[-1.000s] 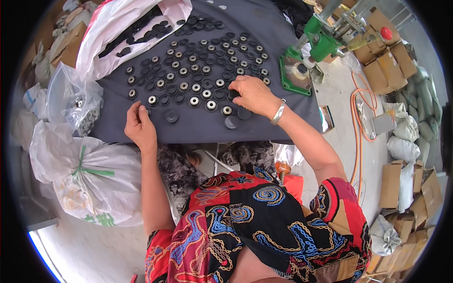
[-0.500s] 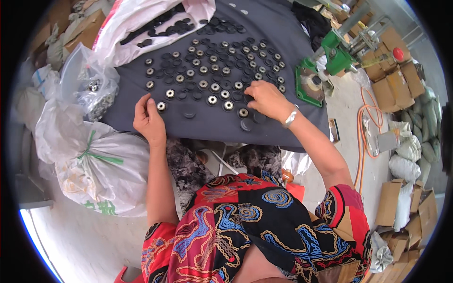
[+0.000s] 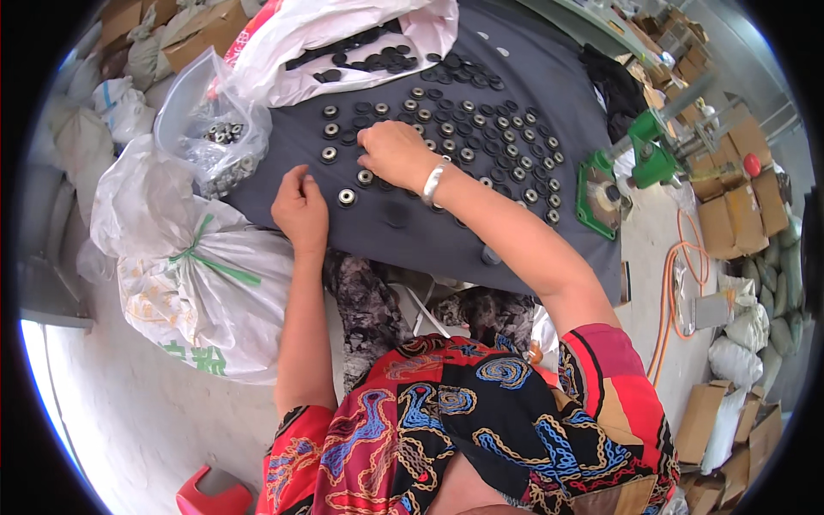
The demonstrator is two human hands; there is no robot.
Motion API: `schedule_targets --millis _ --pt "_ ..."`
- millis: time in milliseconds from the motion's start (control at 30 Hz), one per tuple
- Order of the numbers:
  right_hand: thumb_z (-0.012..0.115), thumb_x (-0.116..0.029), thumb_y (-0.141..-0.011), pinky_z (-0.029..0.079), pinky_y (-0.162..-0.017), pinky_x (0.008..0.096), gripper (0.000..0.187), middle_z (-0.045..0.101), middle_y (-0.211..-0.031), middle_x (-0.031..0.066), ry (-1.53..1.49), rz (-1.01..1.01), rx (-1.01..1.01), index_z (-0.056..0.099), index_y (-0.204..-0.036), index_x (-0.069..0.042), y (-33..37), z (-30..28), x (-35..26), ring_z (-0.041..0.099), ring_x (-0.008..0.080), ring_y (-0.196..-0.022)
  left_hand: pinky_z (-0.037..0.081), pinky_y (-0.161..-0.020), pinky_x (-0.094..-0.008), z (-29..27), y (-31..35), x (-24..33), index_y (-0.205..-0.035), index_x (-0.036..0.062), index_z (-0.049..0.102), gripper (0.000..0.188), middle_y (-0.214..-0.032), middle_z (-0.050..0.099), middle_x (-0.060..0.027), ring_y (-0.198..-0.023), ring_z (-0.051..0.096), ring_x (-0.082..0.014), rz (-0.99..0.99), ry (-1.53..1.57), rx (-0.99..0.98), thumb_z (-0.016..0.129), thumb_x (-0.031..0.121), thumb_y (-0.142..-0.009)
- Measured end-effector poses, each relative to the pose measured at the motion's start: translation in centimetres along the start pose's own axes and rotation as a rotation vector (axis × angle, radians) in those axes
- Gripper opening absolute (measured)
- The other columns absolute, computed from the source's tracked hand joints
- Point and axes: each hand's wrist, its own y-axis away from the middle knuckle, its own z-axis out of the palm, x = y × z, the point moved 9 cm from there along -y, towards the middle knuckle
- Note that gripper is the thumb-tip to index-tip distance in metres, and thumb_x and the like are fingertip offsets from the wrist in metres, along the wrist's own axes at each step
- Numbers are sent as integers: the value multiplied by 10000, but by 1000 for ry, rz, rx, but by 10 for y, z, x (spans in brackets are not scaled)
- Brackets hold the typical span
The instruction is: The person uses a rubber mallet to tap metal snap fasteners onto a gray fabric sheet laid on a table. They then pick up black plastic caps from a white bag and place them over the fasteners, arranging them in rows.
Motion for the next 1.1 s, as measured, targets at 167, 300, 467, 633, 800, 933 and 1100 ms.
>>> schedule_targets --millis 167,300,467,633,800,933,1100 --pt "646 -124 -760 542 -713 422 121 690 -821 180 103 33 -40 726 -820 -55 -25 33 9 683 335 -803 514 -649 -337 -1 0 4 -937 24 667 136 -825 682 -125 -689 665 -261 3 28 -2 589 49 -829" --pt "608 -82 -752 541 -725 425 126 688 -827 183 86 17 -94 722 -799 -53 -28 34 1 678 345 -816 518 -651 -338 -8 0 8 -928 20 664 134 -843 683 -127 -699 668 -267 46 40 34 589 25 -817" --pt "697 -148 -701 533 -732 406 249 672 -808 173 -21 -74 11 682 -918 -26 -30 31 1 666 333 -783 523 -654 -332 -7 0 9 -919 15 661 127 -850 683 -130 -704 671 -267 48 42 37 595 12 -810" --pt "707 -132 -677 508 -694 366 316 653 -805 141 -586 89 10 652 -966 -16 -29 20 3 635 314 -733 524 -654 -331 -8 -1 7 -919 17 660 127 -853 683 -128 -703 670 -265 50 40 39 595 11 -810" --pt "711 -134 -683 498 -698 359 274 663 -811 110 -287 -56 58 654 -930 -32 -25 31 2 635 282 -763 523 -651 -331 -7 0 8 -919 19 660 128 -851 681 -127 -704 670 -265 64 61 41 594 11 -810" --pt "704 -121 -697 498 -743 378 219 666 -823 115 129 -205 -49 658 -899 -52 -24 33 -15 621 289 -834 523 -651 -331 -9 0 7 -918 17 659 127 -842 678 -125 -707 669 -263 53 71 41 596 11 -807" --pt "696 -111 -697 497 -782 407 275 641 -881 148 222 -249 -232 669 -957 -26 -36 48 -13 615 319 -867 523 -646 -330 -7 0 10 -915 16 658 129 -830 674 -124 -697 667 -260 75 52 45 594 4 -803"
